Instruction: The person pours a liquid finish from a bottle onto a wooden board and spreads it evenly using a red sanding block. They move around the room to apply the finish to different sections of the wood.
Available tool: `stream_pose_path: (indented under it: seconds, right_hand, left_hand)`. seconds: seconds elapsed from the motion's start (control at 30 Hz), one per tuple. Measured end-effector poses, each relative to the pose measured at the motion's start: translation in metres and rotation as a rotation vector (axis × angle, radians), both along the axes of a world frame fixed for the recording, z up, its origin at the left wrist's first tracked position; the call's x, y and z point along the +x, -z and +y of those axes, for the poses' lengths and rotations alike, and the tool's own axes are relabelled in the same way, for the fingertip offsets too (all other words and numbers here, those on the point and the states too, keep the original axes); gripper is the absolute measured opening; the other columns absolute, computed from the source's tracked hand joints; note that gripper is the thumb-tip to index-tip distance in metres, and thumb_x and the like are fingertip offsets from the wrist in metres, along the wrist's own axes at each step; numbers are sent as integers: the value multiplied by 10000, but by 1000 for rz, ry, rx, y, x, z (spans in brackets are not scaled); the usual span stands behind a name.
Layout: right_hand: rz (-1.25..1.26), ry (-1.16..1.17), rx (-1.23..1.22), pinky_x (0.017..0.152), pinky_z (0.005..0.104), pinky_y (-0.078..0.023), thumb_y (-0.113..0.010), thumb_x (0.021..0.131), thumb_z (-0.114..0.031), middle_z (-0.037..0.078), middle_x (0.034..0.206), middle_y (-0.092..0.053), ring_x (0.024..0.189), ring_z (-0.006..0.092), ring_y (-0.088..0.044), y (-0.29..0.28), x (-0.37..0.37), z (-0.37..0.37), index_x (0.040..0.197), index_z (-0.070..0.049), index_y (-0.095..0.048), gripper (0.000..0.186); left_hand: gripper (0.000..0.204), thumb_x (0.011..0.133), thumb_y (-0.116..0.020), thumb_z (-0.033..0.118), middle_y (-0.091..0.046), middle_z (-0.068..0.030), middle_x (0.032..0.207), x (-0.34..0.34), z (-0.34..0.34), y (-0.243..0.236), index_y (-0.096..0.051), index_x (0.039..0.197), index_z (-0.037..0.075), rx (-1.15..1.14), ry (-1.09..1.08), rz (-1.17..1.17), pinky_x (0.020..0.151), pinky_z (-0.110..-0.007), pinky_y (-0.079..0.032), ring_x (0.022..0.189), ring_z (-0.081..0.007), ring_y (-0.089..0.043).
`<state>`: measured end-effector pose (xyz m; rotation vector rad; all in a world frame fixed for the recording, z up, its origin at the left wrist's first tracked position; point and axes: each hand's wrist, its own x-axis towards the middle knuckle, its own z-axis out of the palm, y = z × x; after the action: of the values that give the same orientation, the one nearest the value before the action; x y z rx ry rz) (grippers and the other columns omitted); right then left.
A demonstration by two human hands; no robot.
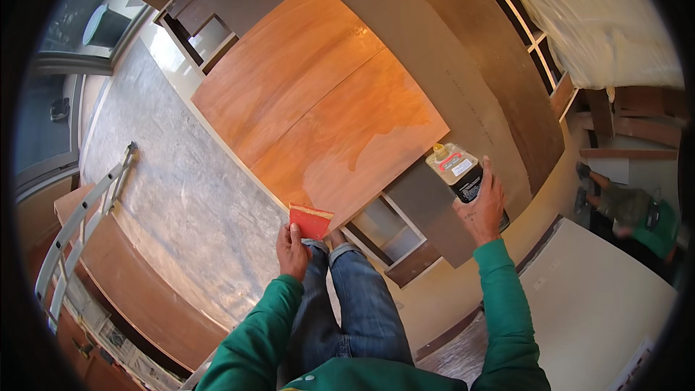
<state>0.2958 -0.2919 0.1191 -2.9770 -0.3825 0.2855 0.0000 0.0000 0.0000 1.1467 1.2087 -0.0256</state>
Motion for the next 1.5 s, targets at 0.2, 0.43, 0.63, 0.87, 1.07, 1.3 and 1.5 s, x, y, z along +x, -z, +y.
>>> stream_pose_path:
  seconds: [0.2, 0.43, 0.63, 0.87, 1.07, 1.3, 1.5]
  right_hand:
    - [8, -28, -32, 1024, 543, -422, -828, 655, -152, 205, 1197, -561, 1121, 431, -556, -3, 2, -1, 1628, -104, -331, 1093]
    - [32, -44, -40, 1026, 540, -423, -847, 643, -154, 202, 1203, -563, 1129, 421, -559, -10, 10, -2, 1623, -105, -341, 1104]
    - [57, -61, -26, 1041, 536, -409, -834, 643, -130, 207, 1210, -562, 1139, 426, -550, -17, 14, 0, 1620, -99, -344, 1093]
    - [82, -72, 10, 1056, 535, -398, -810, 650, -110, 213, 1222, -564, 1142, 434, -540, -30, 17, 8, 1608, -95, -361, 1058]
    - [13, -112, 211, 1065, 525, -435, -860, 633, -61, 222, 1312, -564, 1189, 440, -538, -27, 11, -10, 1488, -43, -449, 948]
    - [-80, -170, 377, 1094, 501, -455, -902, 627, -40, 224, 1361, -549, 1247, 425, -547, -38, -6, -16, 1469, -24, -451, 955]
    - [-48, 183, 526, 1067, 434, -495, -907, 697, -53, 196, 1378, -568, 1270, 333, -591, -39, -3, -37, 1462, 14, -443, 897]
  left_hand:
    - [293, 1111, -557, 338, -597, -27, 818, 25, 7, 15, -588, 1141, 48, 92, 34, -34, 483, -243, -438, 535, -73, -500]
    - [340, 1043, -679, 352, -606, -19, 796, 86, 16, 5, -636, 1184, 45, 77, 151, -123, 517, -255, -474, 589, -67, -530]
    - [311, 1046, -658, 422, -580, 28, 764, 123, 17, 1, -656, 1113, 119, -101, 30, -79, 557, -243, -467, 612, -48, -505]
    - [269, 1084, -596, 414, -518, 64, 726, 150, 8, -20, -597, 966, 173, -234, -52, -114, 544, -225, -437, 604, -40, -491]
    - [284, 1086, -596, 399, -448, 61, 724, 191, 7, -33, -588, 925, 166, -701, 7, -205, 528, -234, -344, 594, -56, -391]
    - [317, 1077, -599, 368, -459, 34, 715, 262, -26, -53, -616, 866, 131, -782, 240, -93, 516, -263, -304, 594, -88, -388]
    - [317, 1049, -626, 338, -569, 6, 765, 228, -22, -32, -666, 936, 45, -257, 468, 58, 512, -285, -398, 633, -99, -500]
